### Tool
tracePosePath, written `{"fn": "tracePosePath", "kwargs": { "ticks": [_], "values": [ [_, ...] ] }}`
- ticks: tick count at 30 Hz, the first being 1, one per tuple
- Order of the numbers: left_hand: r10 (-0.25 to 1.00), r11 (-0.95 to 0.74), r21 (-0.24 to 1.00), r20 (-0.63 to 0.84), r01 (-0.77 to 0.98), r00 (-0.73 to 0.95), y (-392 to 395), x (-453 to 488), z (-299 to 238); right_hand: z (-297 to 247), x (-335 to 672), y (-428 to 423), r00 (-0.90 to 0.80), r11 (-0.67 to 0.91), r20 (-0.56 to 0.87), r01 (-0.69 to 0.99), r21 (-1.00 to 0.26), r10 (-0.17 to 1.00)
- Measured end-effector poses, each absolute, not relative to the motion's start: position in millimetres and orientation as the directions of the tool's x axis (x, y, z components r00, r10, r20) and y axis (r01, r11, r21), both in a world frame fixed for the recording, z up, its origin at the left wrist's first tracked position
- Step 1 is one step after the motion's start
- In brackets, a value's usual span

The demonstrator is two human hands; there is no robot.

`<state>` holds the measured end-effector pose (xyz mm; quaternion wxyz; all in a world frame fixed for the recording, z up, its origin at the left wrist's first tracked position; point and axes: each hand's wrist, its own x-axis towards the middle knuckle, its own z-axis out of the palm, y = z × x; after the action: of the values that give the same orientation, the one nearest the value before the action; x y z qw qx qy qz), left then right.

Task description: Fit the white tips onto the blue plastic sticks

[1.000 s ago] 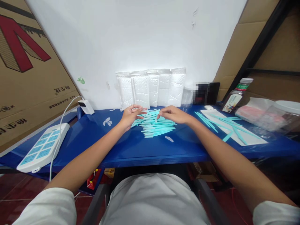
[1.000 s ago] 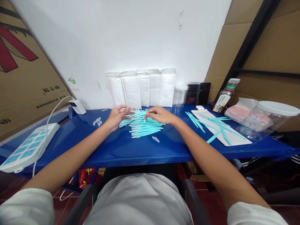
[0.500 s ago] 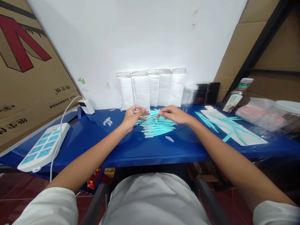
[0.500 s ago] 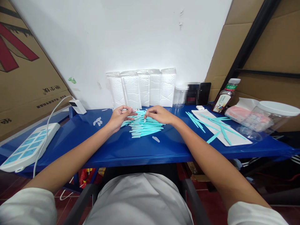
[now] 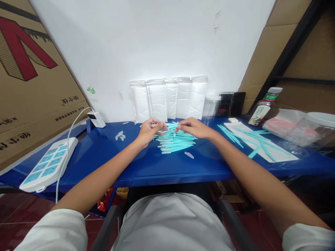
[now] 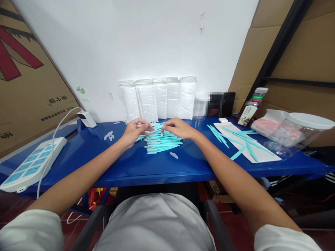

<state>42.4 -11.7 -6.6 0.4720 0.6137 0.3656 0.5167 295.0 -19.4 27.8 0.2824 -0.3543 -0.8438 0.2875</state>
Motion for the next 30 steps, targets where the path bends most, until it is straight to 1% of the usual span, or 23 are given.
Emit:
{"fn": "tracePosePath", "kwargs": {
  "ticks": [4, 8, 11, 13, 15, 17, 19, 23, 26, 30],
  "values": [
    [0.912, -0.331, 0.944, 0.318, 0.006, 0.259, -15.8, 46.0, -11.2, 28.5, 289.2, -24.7, -0.618, 0.585, 0.257, 0.413, -0.698, 0.743],
    [0.910, -0.326, 0.945, 0.303, 0.037, 0.284, -18.6, 48.7, -12.6, 27.1, 286.9, -26.3, -0.679, 0.580, 0.214, 0.371, -0.725, 0.702],
    [0.915, -0.319, 0.947, 0.299, 0.030, 0.270, -18.6, 51.1, -10.3, 25.9, 288.0, -23.0, -0.661, 0.569, 0.214, 0.384, -0.727, 0.719],
    [0.920, -0.324, 0.946, 0.310, 0.019, 0.239, -17.1, 51.7, -8.5, 25.4, 290.0, -18.9, -0.601, 0.544, 0.236, 0.403, -0.736, 0.764],
    [0.930, -0.321, 0.947, 0.313, 0.013, 0.196, -14.1, 49.6, -7.2, 25.3, 293.9, -13.4, -0.516, 0.471, 0.239, 0.383, -0.794, 0.823],
    [0.943, -0.304, 0.953, 0.299, 0.009, 0.149, -9.7, 44.4, -6.5, 26.2, 299.9, -7.1, -0.430, 0.377, 0.226, 0.308, -0.874, 0.874],
    [0.952, -0.287, 0.958, 0.285, -0.002, 0.106, -5.1, 37.5, -6.0, 28.4, 307.3, -1.3, -0.342, 0.326, 0.240, 0.219, -0.920, 0.908],
    [0.955, -0.290, 0.956, 0.291, -0.031, 0.048, 1.1, 27.4, -4.6, 34.8, 320.9, 5.7, -0.128, 0.373, 0.359, 0.101, -0.923, 0.924],
    [0.951, -0.305, 0.952, 0.306, -0.029, 0.036, 2.4, 26.0, -4.2, 36.8, 326.8, 9.0, -0.002, 0.431, 0.433, 0.102, -0.897, 0.901],
    [0.949, -0.310, 0.951, 0.310, -0.008, 0.048, 2.0, 27.2, -5.0, 33.5, 329.4, 13.8, 0.085, 0.490, 0.502, 0.130, -0.862, 0.861]
  ]
}}
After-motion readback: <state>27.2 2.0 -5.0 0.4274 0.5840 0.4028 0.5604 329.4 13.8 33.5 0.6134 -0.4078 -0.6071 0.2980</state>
